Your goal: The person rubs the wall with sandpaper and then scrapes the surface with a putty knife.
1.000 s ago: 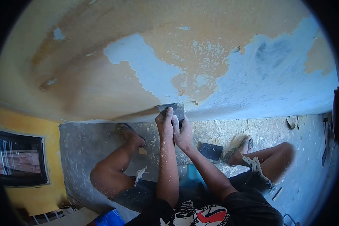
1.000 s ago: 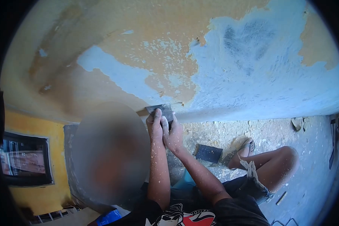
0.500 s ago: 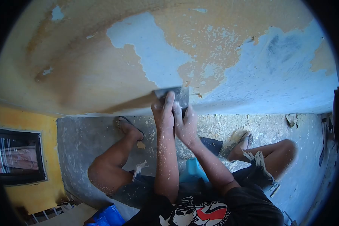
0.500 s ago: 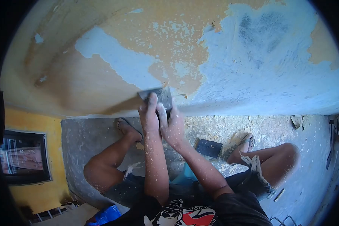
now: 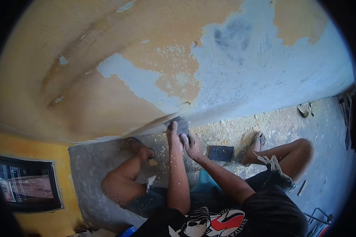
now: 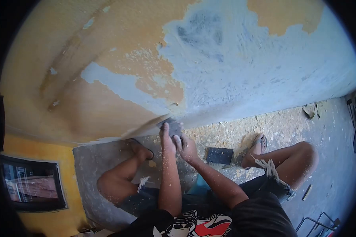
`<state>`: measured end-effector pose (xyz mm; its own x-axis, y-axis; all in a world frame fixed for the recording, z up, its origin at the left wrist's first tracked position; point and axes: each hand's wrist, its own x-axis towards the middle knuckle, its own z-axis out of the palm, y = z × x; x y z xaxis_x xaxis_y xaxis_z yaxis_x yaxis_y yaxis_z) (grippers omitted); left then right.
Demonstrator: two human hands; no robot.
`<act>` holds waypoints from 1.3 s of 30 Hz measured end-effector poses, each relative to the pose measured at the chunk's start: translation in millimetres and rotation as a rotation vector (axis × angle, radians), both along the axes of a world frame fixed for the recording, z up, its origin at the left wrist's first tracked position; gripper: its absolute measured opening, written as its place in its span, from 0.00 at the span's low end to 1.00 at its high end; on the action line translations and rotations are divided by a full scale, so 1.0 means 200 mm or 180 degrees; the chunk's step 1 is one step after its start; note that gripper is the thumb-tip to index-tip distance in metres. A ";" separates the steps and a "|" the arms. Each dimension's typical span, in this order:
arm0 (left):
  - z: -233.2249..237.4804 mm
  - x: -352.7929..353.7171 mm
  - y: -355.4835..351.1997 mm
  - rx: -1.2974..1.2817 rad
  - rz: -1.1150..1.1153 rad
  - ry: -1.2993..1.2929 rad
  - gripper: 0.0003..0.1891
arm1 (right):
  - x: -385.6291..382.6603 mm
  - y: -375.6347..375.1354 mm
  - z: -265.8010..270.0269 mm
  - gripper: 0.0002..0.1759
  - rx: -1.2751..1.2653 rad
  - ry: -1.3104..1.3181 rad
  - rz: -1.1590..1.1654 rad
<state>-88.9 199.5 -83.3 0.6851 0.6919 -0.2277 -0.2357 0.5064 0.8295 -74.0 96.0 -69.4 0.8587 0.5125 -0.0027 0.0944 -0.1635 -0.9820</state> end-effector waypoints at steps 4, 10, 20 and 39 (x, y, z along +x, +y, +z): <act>0.03 0.08 -0.12 -0.0214 -0.0550 0.0094 0.22 | 0.05 -0.06 -0.13 0.19 -0.0355 -0.0315 -0.0309; -0.13 0.13 -0.15 -0.0295 -0.0237 0.0050 0.18 | 0.11 -0.11 -0.21 0.20 -0.0922 -0.0423 -0.0317; -0.36 0.17 -0.15 -0.0322 0.0072 0.0326 0.16 | 0.15 -0.10 -0.34 0.23 -0.0930 -0.0537 -0.0430; -0.27 0.24 -0.12 -0.0458 0.0330 0.0342 0.12 | 0.18 -0.07 -0.37 0.26 -0.1092 -0.0600 -0.0244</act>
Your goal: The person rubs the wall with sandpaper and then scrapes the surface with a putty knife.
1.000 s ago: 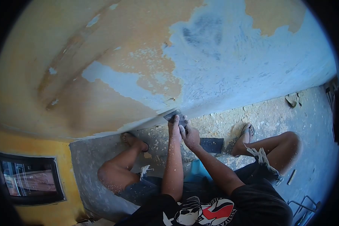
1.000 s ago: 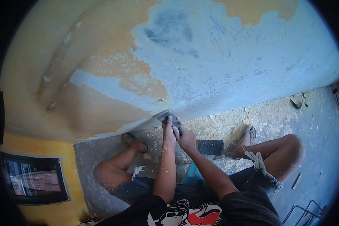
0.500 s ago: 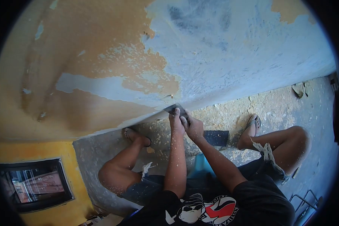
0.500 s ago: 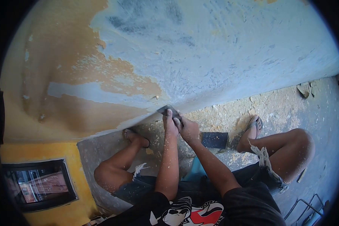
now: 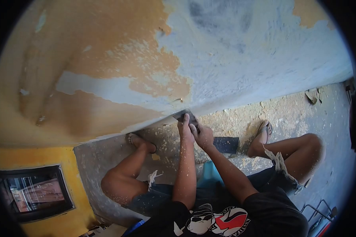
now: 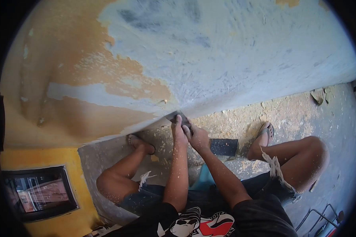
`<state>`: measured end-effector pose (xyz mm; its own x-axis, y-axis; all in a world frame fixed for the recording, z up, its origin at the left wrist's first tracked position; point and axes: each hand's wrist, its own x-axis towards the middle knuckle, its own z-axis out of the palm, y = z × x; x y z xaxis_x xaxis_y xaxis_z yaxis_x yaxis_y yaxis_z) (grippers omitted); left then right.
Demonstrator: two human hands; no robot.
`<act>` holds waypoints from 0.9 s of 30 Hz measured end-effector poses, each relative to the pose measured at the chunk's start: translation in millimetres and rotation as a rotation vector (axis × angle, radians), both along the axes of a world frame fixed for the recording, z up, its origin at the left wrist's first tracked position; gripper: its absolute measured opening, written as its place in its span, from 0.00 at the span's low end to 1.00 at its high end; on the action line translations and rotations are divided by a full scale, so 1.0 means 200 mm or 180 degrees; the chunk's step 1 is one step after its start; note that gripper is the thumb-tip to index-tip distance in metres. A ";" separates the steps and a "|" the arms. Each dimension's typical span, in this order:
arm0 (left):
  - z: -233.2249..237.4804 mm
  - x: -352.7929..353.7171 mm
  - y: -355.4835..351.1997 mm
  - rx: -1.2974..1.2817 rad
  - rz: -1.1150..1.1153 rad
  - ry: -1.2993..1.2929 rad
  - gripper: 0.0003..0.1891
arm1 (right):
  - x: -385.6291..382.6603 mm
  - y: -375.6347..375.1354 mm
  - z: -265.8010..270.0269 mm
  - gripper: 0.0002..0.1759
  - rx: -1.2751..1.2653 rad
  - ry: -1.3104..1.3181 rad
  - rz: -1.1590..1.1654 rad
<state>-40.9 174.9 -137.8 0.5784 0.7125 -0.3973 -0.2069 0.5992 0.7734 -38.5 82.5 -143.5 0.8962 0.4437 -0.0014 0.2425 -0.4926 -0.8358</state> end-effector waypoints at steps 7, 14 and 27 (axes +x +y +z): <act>-0.04 -0.05 0.03 -0.0282 -0.0240 -0.0045 0.10 | 0.00 -0.01 -0.03 0.28 -0.0149 0.0074 0.0210; -0.05 -0.12 0.01 -0.0187 -0.0418 -0.0226 0.11 | -0.03 -0.01 -0.01 0.27 0.0009 0.0217 0.0191; 0.05 -0.12 0.02 -0.0379 -0.0196 -0.0040 0.12 | -0.02 0.00 0.12 0.29 -0.0001 0.0556 0.0145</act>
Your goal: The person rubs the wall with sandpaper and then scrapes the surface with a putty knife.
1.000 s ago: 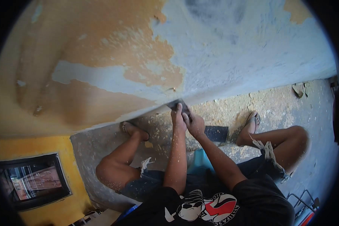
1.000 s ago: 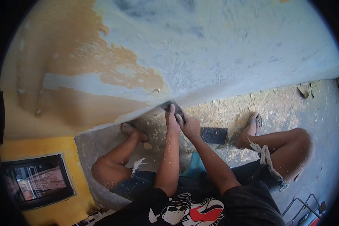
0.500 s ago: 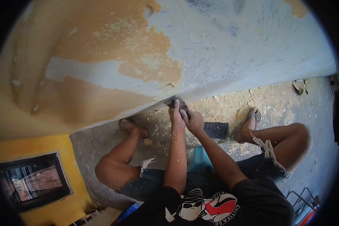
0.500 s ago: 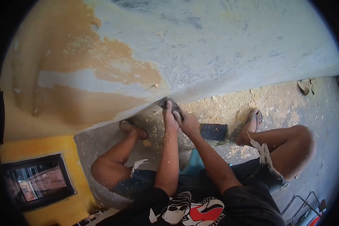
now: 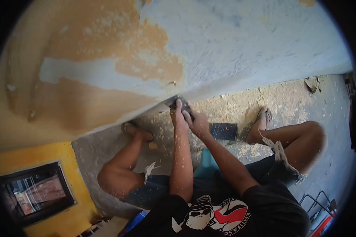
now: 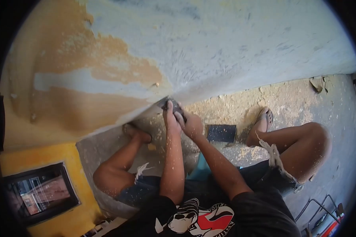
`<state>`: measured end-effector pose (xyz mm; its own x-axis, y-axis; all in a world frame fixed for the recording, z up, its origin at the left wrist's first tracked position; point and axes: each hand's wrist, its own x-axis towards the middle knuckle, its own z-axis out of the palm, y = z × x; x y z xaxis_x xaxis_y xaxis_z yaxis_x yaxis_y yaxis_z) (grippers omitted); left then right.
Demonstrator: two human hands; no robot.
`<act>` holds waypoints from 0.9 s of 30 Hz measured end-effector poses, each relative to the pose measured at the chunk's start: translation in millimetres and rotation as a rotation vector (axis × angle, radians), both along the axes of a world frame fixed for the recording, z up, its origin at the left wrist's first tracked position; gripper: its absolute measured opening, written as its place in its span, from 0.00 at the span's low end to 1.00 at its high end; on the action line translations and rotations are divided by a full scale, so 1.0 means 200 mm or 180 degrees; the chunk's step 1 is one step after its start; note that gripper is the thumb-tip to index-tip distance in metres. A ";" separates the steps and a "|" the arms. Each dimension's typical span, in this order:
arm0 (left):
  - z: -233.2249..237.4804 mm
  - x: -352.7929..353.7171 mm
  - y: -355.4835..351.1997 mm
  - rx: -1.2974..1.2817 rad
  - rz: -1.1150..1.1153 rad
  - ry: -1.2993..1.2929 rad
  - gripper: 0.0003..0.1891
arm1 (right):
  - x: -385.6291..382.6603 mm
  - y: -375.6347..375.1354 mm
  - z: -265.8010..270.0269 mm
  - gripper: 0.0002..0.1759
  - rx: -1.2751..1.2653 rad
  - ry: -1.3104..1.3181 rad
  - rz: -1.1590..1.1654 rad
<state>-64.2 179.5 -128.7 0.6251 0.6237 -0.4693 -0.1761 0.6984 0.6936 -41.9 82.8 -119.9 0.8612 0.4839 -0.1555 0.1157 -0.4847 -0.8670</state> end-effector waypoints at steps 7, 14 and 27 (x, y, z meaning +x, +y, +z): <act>0.07 0.07 0.03 0.0152 0.0015 -0.0106 0.10 | 0.06 0.03 -0.03 0.27 0.0217 -0.0303 -0.0049; -0.01 0.02 0.00 0.0374 0.0263 0.0125 0.15 | -0.04 0.02 -0.06 0.23 0.0316 -0.0292 -0.0071; -0.02 -0.02 0.02 0.0305 -0.0078 0.0007 0.14 | -0.04 0.05 -0.08 0.25 0.0641 -0.0408 -0.0096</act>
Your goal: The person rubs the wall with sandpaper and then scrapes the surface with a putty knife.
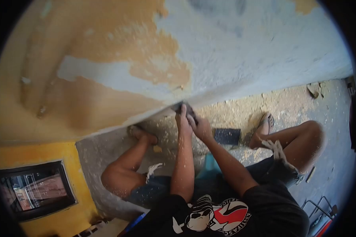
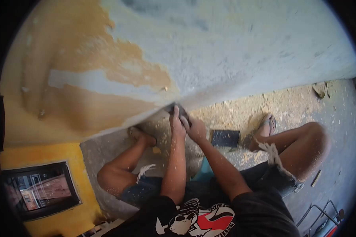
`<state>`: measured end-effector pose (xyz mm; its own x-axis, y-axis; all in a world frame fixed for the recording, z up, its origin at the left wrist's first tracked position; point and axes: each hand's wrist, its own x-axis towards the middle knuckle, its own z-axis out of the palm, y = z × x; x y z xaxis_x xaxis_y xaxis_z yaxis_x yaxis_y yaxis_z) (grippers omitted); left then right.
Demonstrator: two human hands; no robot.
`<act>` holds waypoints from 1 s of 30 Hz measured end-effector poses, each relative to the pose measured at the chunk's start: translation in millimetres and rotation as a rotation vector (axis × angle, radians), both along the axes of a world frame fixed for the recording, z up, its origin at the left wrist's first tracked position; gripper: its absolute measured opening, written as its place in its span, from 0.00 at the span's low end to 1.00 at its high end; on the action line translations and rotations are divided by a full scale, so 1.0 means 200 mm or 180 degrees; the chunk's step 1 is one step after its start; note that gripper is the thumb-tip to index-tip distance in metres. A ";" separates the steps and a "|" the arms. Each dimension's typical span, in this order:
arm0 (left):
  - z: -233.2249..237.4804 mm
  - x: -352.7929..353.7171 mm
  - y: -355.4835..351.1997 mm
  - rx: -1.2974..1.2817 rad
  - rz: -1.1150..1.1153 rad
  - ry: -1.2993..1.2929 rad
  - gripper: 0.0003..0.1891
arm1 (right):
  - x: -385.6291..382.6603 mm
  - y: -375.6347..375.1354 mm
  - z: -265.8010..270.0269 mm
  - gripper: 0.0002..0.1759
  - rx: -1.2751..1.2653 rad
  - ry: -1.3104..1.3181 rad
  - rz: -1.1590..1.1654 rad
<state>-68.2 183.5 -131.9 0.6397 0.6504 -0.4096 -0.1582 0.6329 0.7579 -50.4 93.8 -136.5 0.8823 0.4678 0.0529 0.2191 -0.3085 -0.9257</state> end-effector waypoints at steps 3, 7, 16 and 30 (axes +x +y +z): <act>0.20 0.12 -0.02 -0.0128 0.0493 0.0040 0.10 | 0.07 0.01 0.06 0.24 0.0075 -0.0041 -0.0097; 0.10 0.02 0.02 0.0013 0.0094 0.0041 0.12 | 0.05 0.03 0.08 0.26 -0.0119 0.0112 -0.0007; -0.04 0.20 -0.20 -0.0981 0.0130 -0.1059 0.24 | 0.32 -0.22 0.25 0.21 -0.1315 -0.0958 0.0316; -0.07 0.36 -0.42 -0.2121 -0.0002 -0.2249 0.21 | 0.30 -0.34 0.55 0.18 -0.2242 -0.1454 0.0220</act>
<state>4.6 99.2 -146.4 0.8799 0.4237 -0.2150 -0.4388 0.8982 -0.0258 9.8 25.4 -27.4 0.8131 0.5775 0.0732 0.5650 -0.7528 -0.3377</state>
